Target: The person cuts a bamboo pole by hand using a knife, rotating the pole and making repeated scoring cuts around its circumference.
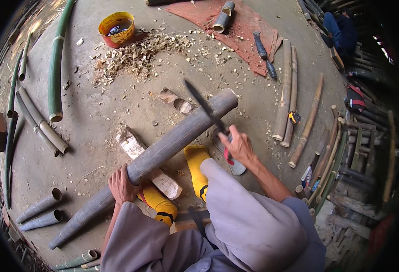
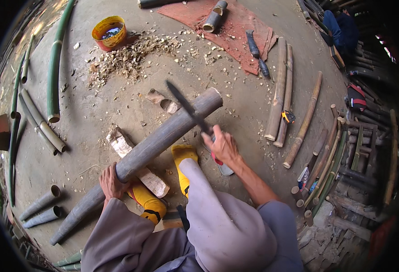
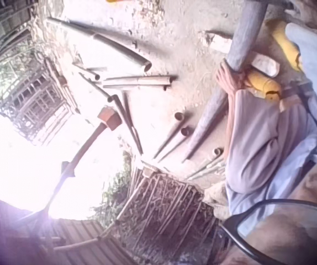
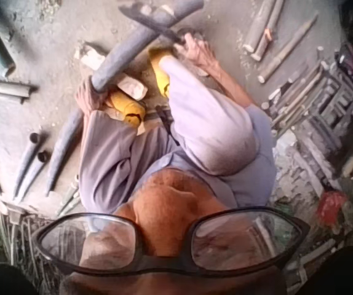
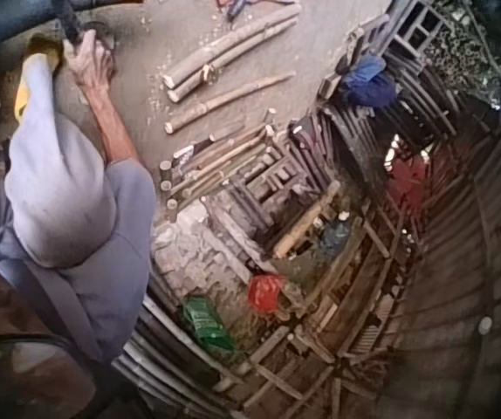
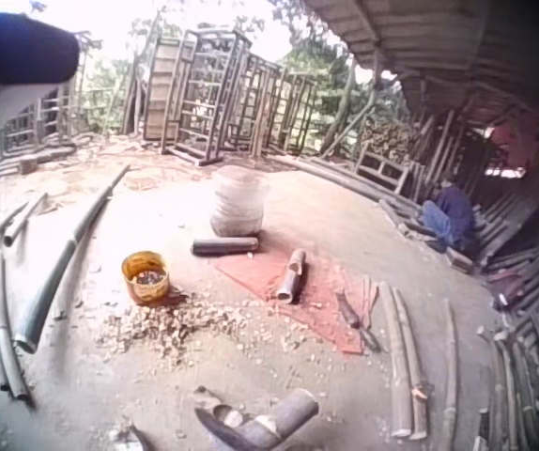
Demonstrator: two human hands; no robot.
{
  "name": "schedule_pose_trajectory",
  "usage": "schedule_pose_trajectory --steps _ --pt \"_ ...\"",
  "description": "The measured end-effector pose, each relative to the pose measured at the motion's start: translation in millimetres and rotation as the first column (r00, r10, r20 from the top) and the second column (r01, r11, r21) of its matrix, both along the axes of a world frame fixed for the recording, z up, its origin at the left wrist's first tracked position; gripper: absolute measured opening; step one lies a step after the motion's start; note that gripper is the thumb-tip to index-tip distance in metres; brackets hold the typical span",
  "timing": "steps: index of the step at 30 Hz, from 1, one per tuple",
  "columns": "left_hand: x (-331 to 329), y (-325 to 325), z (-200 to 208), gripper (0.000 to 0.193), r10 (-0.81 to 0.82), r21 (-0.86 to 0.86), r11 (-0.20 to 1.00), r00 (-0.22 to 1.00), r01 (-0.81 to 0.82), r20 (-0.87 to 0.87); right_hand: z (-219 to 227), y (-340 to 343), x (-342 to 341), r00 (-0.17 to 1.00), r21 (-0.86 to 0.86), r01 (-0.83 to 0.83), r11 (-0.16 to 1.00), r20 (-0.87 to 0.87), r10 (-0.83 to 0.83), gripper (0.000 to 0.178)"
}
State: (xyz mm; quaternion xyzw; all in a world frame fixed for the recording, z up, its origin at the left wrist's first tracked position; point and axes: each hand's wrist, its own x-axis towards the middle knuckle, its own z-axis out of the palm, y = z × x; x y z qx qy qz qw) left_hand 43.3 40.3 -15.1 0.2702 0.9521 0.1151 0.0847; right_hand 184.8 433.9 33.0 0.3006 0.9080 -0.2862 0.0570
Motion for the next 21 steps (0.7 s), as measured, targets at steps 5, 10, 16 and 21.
schedule_pose_trajectory --steps 5,10,16,21 --pt "-16 2 11 0.076 0.044 -0.083 0.996 0.965 -0.023 0.259 -2 -24 12 0.991 -0.101 -0.095 0.990 -0.102 0.085 0.043" --pt "-25 4 18 0.070 0.021 -0.067 0.998 0.949 0.000 0.313 0 11 -16 0.966 -0.100 0.222 0.970 -0.117 -0.233 0.043" --pt "-36 6 19 0.072 0.017 -0.077 0.997 0.859 0.026 0.511 9 -27 16 0.936 0.007 -0.345 0.938 0.067 0.344 0.045" --pt "-5 9 0 0.079 0.001 -0.047 0.999 0.996 0.003 0.091 1 21 -8 0.952 -0.165 0.290 0.943 -0.051 -0.302 0.048"
